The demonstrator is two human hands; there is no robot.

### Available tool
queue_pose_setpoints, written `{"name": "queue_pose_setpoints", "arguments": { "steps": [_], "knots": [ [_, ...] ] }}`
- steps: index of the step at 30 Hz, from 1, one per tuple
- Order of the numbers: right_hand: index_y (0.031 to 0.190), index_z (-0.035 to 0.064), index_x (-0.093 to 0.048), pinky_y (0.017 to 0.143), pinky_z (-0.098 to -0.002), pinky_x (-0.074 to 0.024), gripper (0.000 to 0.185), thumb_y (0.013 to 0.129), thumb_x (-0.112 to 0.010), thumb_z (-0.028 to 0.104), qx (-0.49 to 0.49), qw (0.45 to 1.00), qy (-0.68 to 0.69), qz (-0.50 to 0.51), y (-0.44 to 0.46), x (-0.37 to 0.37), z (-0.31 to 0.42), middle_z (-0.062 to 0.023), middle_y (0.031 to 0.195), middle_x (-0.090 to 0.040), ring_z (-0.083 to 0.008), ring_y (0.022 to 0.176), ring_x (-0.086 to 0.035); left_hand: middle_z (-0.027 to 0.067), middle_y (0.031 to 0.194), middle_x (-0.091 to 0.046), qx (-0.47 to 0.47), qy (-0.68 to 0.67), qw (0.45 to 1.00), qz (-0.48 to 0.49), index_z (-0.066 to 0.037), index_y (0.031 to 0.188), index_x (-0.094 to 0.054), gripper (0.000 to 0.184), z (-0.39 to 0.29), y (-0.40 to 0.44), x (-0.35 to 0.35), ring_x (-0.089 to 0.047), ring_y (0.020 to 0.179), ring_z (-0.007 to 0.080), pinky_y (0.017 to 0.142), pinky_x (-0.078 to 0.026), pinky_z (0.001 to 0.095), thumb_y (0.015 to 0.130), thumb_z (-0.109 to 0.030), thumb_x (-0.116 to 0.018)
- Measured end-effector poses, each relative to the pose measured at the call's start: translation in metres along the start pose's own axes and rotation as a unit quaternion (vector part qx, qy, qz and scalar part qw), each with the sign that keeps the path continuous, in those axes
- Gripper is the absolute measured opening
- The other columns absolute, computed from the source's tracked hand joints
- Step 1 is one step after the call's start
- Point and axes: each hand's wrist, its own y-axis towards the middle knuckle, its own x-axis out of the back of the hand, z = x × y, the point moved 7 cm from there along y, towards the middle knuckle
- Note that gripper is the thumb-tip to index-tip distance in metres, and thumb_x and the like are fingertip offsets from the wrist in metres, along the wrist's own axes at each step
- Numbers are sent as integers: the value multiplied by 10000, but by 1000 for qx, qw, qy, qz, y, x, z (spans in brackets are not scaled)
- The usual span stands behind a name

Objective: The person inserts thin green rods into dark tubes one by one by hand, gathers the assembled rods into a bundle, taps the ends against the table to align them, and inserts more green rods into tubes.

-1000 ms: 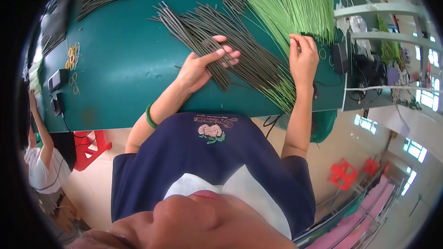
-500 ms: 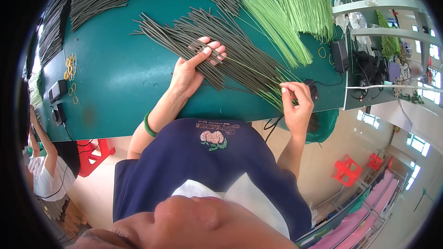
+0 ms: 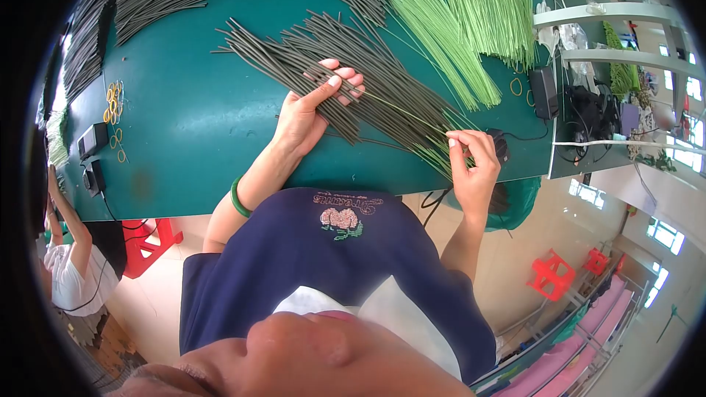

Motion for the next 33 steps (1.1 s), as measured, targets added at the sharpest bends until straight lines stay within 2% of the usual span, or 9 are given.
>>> {"name": "queue_pose_setpoints", "arguments": {
  "steps": [10,16,19,22,24,28,30,31,33],
  "knots": [
    [1005,41,-758,682,-306,-494,139,895,-701,-23,22,999,-23,-16,0,0,4,-57,946,-705,-198,868,-622,132,1135,-721,-35,51,998,15,-43,1249,-594,249,-2,1,0,-709,1103,292,922,-610,415,1006,7,-613],
    [1035,45,-766,761,-343,-517,242,831,-737,-81,155,978,-106,-88,-6,8,35,-71,954,-678,-245,871,-619,125,1138,-724,-69,108,992,10,-42,1240,-602,233,-4,3,4,-711,1102,281,896,-603,393,1012,6,-604],
    [1022,39,-770,759,-346,-520,237,818,-755,-82,165,977,-95,-97,-9,7,41,-70,964,-675,-245,889,-624,129,1140,-724,-57,81,995,0,-38,1237,-602,231,-4,2,3,-712,1099,277,900,-600,393,1011,7,-604],
    [1014,29,-774,748,-344,-528,210,827,-766,-67,125,985,-77,-90,-10,0,34,-76,952,-692,-234,868,-636,138,1145,-724,-40,59,997,2,-38,1228,-608,225,-3,0,-2,-711,1095,274,897,-598,387,1007,4,-613],
    [1012,23,-775,728,-334,-531,191,837,-772,-54,82,994,-18,-66,-7,-11,32,-82,942,-706,-222,840,-642,144,1148,-725,-22,58,998,17,-38,1218,-615,221,0,-1,-4,-709,1093,270,892,-596,378,1001,2,-624],
    [1020,20,-769,675,-305,-535,155,871,-774,-22,75,995,65,-22,5,-54,50,-91,924,-719,-207,822,-678,157,1179,-727,48,108,990,80,-24,1182,-638,190,23,-5,-9,-704,1093,247,887,-588,345,993,-6,-639],
    [1030,21,-760,671,-293,-537,152,881,-775,-3,18,989,145,-1,7,-74,53,-85,928,-711,-188,815,-688,166,1194,-727,56,146,982,107,-13,1173,-648,179,31,-12,-16,-704,1090,236,886,-582,332,993,-13,-641],
    [1031,16,-747,673,-284,-540,140,893,-768,6,66,992,105,-20,9,-76,53,-78,940,-705,-166,791,-684,172,1202,-727,56,177,977,106,-6,1181,-655,182,32,-13,-18,-713,1050,227,882,-579,330,1001,-25,-636],
    [1020,8,-740,677,-282,-541,125,898,-759,0,31,993,105,-32,11,-67,42,-82,941,-706,-160,788,-679,171,1202,-728,42,170,980,93,-6,1192,-654,188,30,-13,-16,-718,1036,228,872,-580,333,1007,-29,-629]
  ]
}}
